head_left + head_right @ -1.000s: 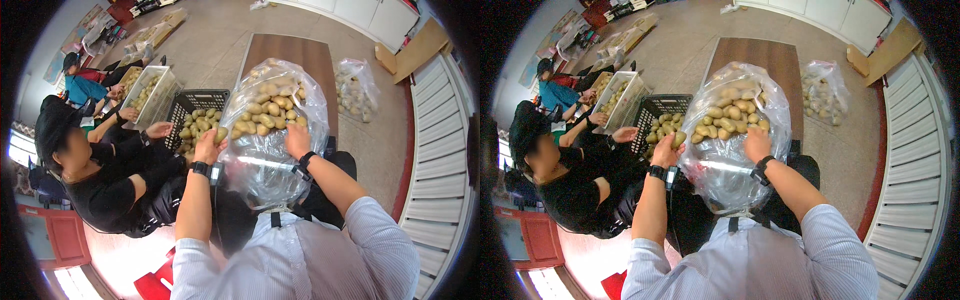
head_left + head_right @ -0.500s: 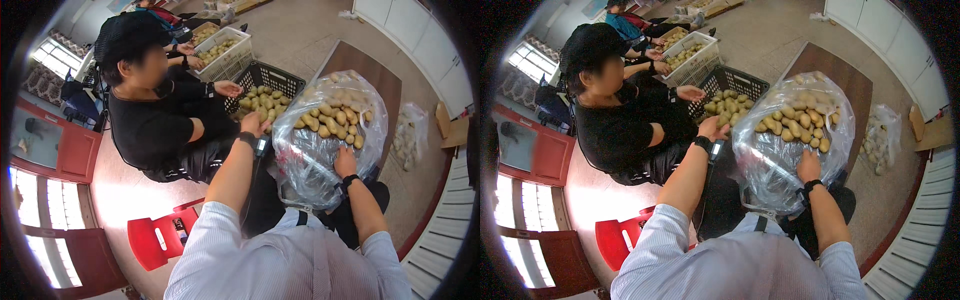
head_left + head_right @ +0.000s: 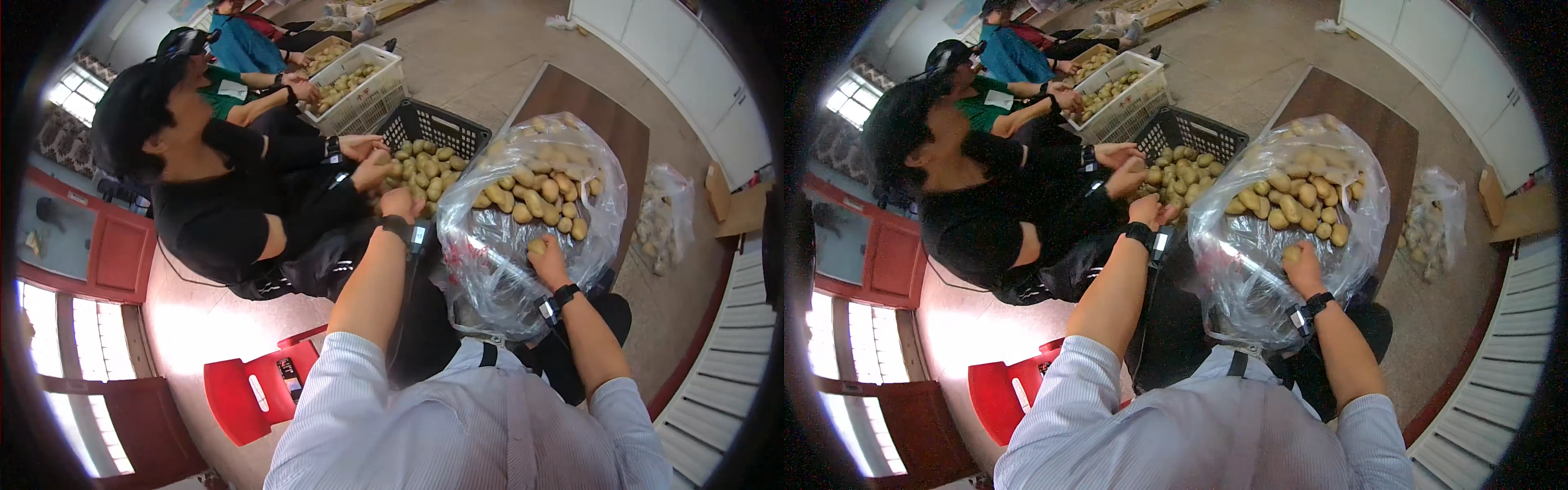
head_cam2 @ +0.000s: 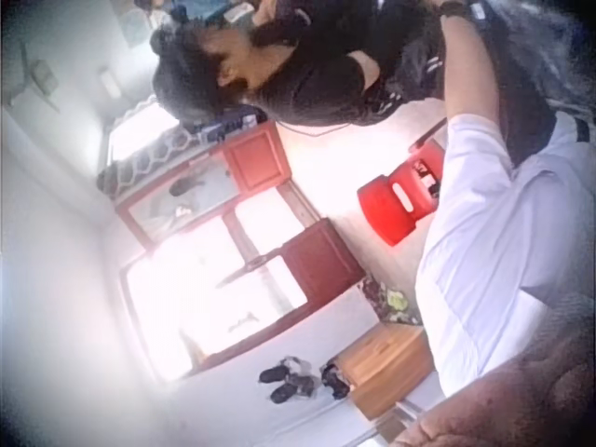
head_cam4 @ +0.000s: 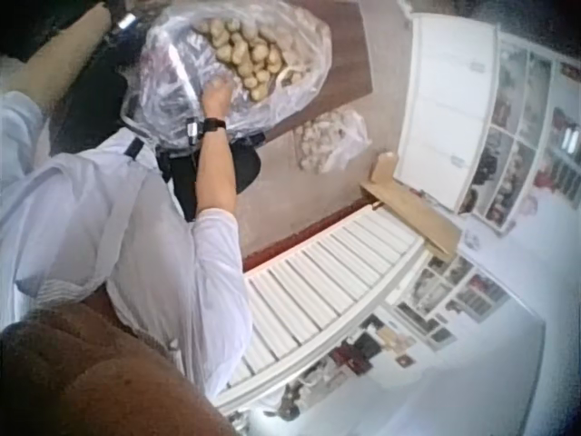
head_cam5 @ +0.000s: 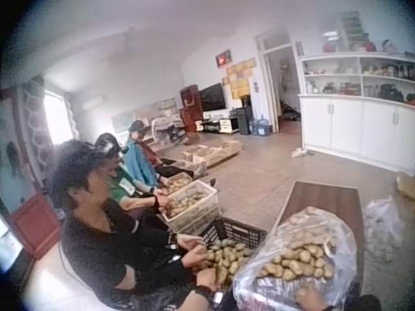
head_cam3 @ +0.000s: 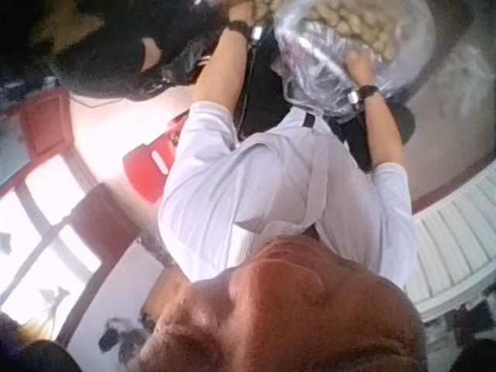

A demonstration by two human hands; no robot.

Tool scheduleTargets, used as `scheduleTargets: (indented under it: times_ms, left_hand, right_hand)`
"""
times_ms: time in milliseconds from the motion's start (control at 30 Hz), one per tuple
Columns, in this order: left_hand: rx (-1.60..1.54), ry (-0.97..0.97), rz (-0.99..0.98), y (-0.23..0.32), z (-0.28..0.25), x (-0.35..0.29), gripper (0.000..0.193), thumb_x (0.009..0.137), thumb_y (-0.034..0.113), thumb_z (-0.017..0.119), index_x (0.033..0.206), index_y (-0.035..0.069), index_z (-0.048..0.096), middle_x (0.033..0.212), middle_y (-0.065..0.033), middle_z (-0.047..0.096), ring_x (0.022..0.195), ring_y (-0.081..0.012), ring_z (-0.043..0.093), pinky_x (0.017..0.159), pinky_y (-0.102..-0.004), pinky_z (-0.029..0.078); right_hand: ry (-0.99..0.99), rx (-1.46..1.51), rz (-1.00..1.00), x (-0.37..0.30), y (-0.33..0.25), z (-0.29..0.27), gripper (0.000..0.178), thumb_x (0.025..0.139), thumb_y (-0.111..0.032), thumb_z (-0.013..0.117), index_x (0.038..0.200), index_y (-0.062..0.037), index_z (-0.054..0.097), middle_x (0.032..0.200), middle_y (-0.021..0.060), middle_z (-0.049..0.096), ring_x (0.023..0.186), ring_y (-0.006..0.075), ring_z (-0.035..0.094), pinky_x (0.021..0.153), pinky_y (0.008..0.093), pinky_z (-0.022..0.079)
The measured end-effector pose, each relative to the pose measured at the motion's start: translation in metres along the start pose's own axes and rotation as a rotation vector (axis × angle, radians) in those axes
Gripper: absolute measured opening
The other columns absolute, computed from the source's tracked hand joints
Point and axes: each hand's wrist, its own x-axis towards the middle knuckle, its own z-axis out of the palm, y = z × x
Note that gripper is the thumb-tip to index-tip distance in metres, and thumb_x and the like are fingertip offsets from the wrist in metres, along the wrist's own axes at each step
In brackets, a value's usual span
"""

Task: The person sorts potatoes by hand, picking them from a black plastic crate and placing them into a plastic bag on a table. The person also handles a smartphone and a small slip of paper while continuing to move potatoes into the bag.

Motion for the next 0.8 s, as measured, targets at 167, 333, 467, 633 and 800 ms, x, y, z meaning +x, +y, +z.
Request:
scheduleTargets:
  times_ms: [167, 333, 467, 633, 800]
  left_hand:
    - [-1.100, -0.452, -0.492, 0.139, 0.020, -0.007, 0.016, 0.096, 0.019, 0.052, 0.105, 0.005, 0.053, 0.097, -0.0085, 0.056, 0.084, -0.0246, 0.063, 0.071, -0.0369, 0.058]
    - [-1.153, -0.626, -0.729, 0.223, -0.056, -0.021, 0.043, 0.093, 0.026, 0.059, 0.126, 0.005, 0.042, 0.111, -0.0118, 0.055, 0.086, -0.0306, 0.063, 0.069, -0.0397, 0.055]
    - [-1.039, -0.859, -0.685, 0.250, -0.059, -0.029, 0.045, 0.093, 0.032, 0.059, 0.126, 0.005, 0.043, 0.116, -0.0128, 0.056, 0.088, -0.0319, 0.064, 0.070, -0.0404, 0.054]
    - [-1.134, -0.999, -0.675, 0.266, -0.054, -0.034, 0.043, 0.093, 0.035, 0.059, 0.124, 0.008, 0.047, 0.109, -0.0123, 0.059, 0.078, -0.0299, 0.065, 0.059, -0.0386, 0.054]
    - [-1.074, -1.011, -0.565, 0.269, -0.056, -0.032, 0.032, 0.094, 0.033, 0.058, 0.113, 0.006, 0.056, 0.095, -0.0075, 0.063, 0.068, -0.0202, 0.062, 0.055, -0.0333, 0.052]
  right_hand:
    - [-0.124, 0.253, 0.342, -0.004, 0.023, -0.020, 0.038, 0.082, -0.028, 0.066, 0.107, -0.0011, 0.057, 0.085, 0.0101, 0.062, 0.072, 0.0216, 0.059, 0.062, 0.0327, 0.047]
    - [-0.379, 0.680, 0.428, -0.005, -0.056, -0.021, 0.029, 0.089, -0.031, 0.059, 0.095, -0.0027, 0.061, 0.070, -0.0005, 0.050, 0.050, 0.0075, 0.039, 0.043, 0.0245, 0.030]
    - [-0.409, 0.698, 0.358, 0.003, -0.093, -0.021, 0.033, 0.094, -0.035, 0.054, 0.084, -0.0043, 0.061, 0.062, -0.0018, 0.047, 0.050, 0.0084, 0.041, 0.044, 0.0257, 0.030]
    - [-0.442, 0.614, 0.123, 0.018, -0.118, -0.013, 0.041, 0.099, -0.043, 0.047, 0.095, -0.0042, 0.059, 0.067, -0.0001, 0.053, 0.053, 0.0077, 0.045, 0.047, 0.0237, 0.036]
    - [-0.201, 0.359, -0.033, 0.036, -0.097, -0.002, 0.036, 0.096, -0.035, 0.052, 0.094, -0.0004, 0.062, 0.077, 0.0140, 0.061, 0.071, 0.0292, 0.060, 0.066, 0.0390, 0.046]
